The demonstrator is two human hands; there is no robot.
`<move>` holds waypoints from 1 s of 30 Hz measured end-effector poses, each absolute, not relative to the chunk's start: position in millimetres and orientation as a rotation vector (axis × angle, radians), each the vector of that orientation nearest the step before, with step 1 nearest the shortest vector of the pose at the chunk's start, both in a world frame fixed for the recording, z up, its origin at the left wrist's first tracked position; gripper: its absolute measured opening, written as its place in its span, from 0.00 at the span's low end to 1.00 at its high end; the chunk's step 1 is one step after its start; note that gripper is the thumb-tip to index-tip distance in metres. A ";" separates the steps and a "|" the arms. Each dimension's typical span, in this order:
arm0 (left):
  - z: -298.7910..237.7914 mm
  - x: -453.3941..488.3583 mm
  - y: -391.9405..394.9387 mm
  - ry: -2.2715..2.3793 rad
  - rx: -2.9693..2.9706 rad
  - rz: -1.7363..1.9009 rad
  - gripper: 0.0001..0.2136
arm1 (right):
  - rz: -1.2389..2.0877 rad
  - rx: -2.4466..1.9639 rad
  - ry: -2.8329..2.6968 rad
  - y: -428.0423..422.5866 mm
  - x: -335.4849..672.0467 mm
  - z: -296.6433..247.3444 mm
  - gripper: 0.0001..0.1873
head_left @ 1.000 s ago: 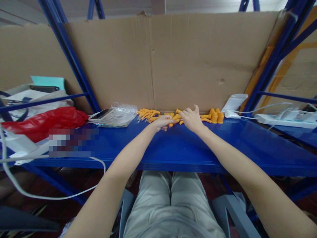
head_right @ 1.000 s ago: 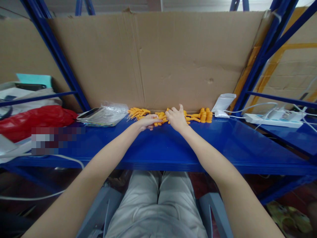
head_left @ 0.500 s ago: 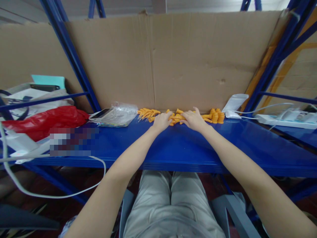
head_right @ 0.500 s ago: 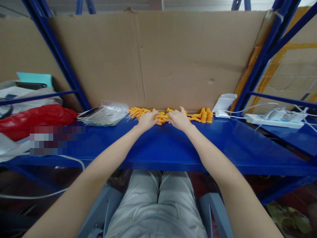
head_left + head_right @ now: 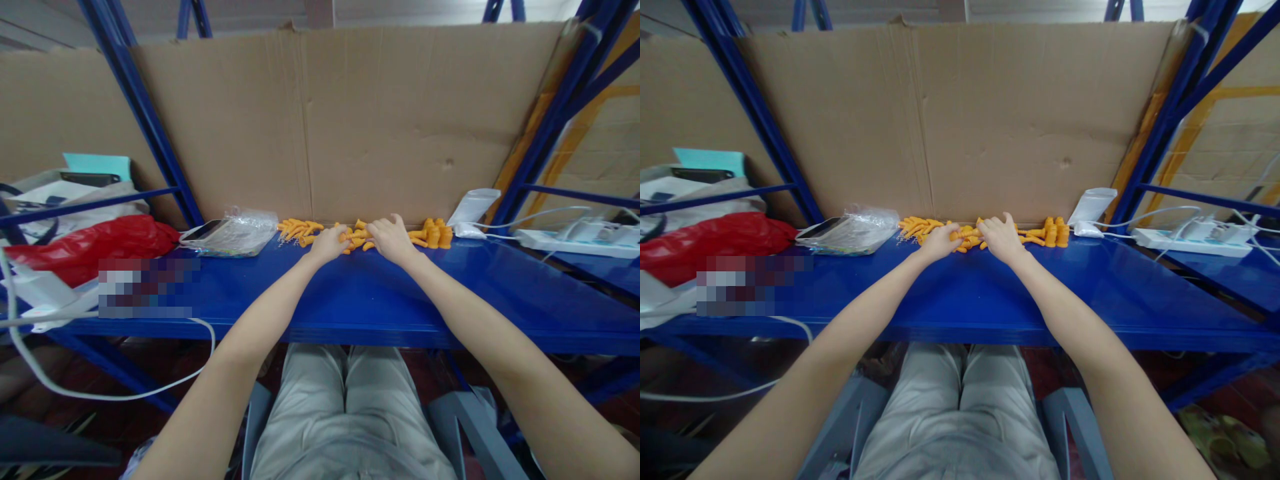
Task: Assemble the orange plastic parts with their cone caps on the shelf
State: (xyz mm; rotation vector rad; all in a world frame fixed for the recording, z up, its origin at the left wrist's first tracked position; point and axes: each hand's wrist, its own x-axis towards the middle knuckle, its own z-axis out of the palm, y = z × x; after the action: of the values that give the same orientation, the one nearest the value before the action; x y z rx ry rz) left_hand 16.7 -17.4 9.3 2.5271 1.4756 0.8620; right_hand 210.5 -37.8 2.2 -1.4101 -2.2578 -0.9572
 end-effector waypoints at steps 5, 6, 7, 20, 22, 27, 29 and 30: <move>6.7 19.1 -15.0 1.282 2.277 0.849 0.06 | -1.017 -1.340 -2.191 -36.1 213.5 2.3 0.15; 6.0 19.3 -14.7 1.274 2.273 0.871 0.07 | -1.015 -1.332 -2.192 -35.3 214.6 1.8 0.15; 5.4 19.3 -14.2 1.271 2.275 0.891 0.08 | -1.011 -1.322 -2.199 -34.5 215.9 1.2 0.15; 2.6 13.1 -13.5 1.533 2.609 0.873 0.10 | -0.835 -1.269 -2.336 -33.3 219.2 -3.8 0.20; 4.4 14.7 -17.2 1.563 2.622 0.841 0.10 | -0.823 -1.292 -2.348 -34.7 217.9 -2.6 0.19; 6.8 18.2 -21.5 1.588 2.638 0.794 0.09 | -0.821 -1.328 -2.338 -37.4 216.2 0.1 0.15; 6.3 17.8 -19.9 1.570 2.645 0.796 0.08 | -0.839 -1.330 -2.326 -36.7 217.8 0.3 0.14; 5.8 17.0 -18.5 1.562 2.642 0.799 0.08 | -0.849 -1.336 -2.318 -35.9 219.5 0.4 0.13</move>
State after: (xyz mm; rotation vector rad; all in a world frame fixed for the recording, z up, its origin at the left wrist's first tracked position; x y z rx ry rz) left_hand 17.0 -18.5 5.8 2.6422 1.5615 0.7993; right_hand 219.5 -35.9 0.4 -1.3359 -2.3179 -0.8494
